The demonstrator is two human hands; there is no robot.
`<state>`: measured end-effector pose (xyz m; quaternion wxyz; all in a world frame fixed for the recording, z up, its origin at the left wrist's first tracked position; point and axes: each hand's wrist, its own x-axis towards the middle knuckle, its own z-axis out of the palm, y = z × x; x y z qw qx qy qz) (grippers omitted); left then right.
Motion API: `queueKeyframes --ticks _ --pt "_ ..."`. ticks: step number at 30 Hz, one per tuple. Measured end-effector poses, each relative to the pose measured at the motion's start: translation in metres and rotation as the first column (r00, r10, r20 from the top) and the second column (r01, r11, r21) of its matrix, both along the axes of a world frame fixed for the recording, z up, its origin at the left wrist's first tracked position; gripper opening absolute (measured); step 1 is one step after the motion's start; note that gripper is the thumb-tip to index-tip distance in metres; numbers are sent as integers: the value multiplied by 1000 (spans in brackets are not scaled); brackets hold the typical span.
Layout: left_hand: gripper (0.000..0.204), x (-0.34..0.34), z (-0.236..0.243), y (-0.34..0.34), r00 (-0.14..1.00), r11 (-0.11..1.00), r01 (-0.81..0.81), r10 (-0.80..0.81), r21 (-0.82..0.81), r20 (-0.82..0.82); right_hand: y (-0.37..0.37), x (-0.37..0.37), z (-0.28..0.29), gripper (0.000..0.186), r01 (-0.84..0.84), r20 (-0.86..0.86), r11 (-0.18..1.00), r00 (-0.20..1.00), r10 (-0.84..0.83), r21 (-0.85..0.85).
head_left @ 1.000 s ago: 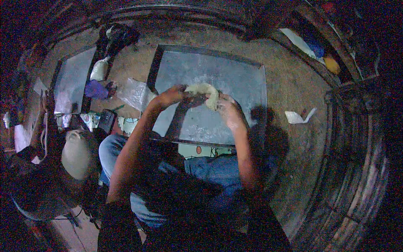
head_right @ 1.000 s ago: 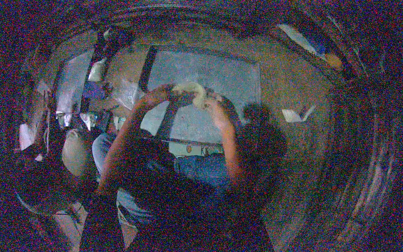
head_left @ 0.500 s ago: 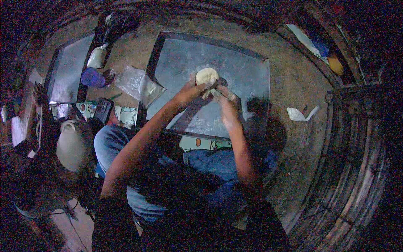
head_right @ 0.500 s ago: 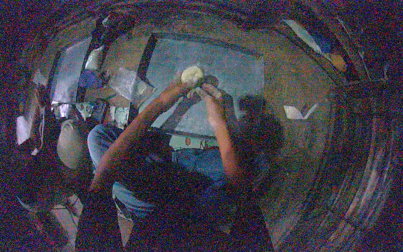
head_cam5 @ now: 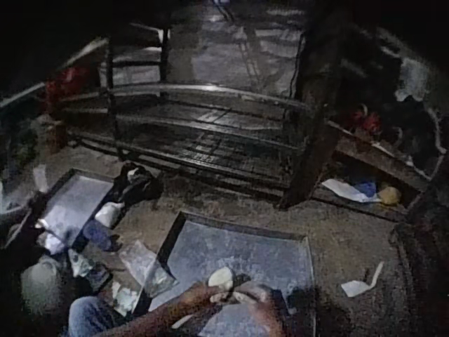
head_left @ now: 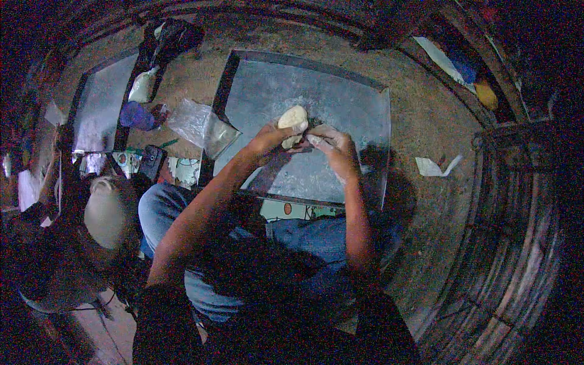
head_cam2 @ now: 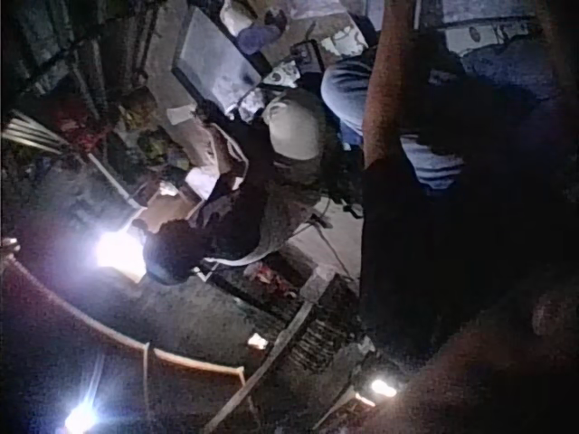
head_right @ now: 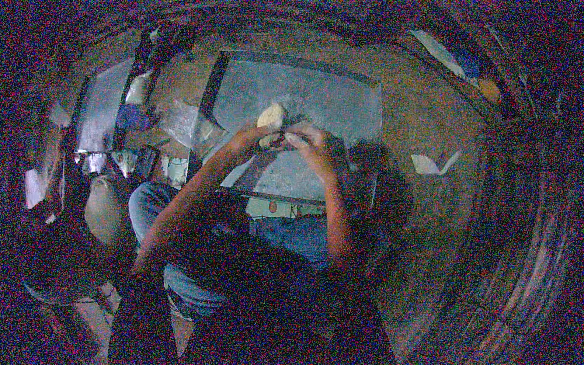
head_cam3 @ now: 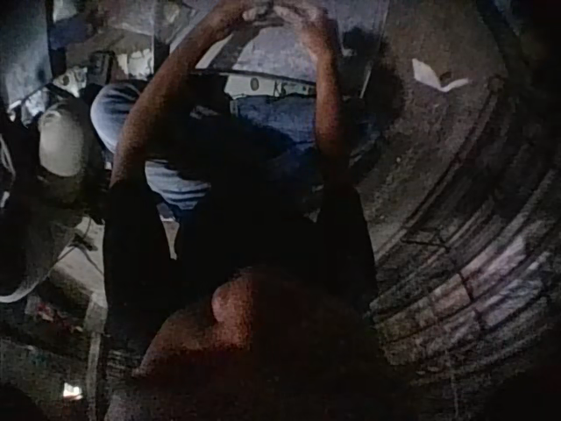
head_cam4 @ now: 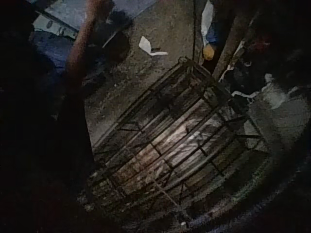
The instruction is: The person kneads and shapes dough on a tray by hand, repeatedly folding and pressing it.
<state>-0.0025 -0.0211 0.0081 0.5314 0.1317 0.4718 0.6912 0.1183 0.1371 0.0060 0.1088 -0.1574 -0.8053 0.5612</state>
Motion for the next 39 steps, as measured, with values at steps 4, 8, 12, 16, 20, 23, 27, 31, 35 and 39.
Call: queueKeyframes --ticks 4,8,12,16,20,23,27,31,35,39 --pt "40 3 0 2 966 990 101 -120 -95 -229 4 -4 -11 29 198 -100 967 971 -216 -163" --pt "53 7 -1 6 895 960 208 -265 -188 -359 -1 -8 -20 37 198 -104 973 977 -186 117" --pt "66 15 -11 8 876 959 260 -285 -118 -389 -11 -5 -19 38 199 -19 921 979 -205 334" --pt "59 11 23 9 884 938 307 -343 -159 -317 -6 -3 -15 39 234 -35 857 969 -246 459" --pt "63 8 -9 9 857 948 312 -251 67 -450 -6 -7 -23 33 305 -119 807 951 -285 505" --pt "71 15 1 9 686 922 160 -360 -352 -632 6 -5 -41 37 325 95 907 928 -360 267" --pt "79 7 5 9 865 976 184 -215 -113 -453 1 -9 -67 56 346 -82 781 890 -448 -520" --pt "78 5 -6 7 903 995 101 -83 21 -422 -23 -12 -51 82 100 -27 371 946 -322 -923" --pt "90 13 -25 19 699 988 153 -109 -1 -706 -27 -11 -37 73 28 -63 293 954 -295 -956" --pt "104 37 -11 24 189 976 -50 -199 -211 -962 7 -11 -88 44 -165 -157 -4 948 -278 -986"
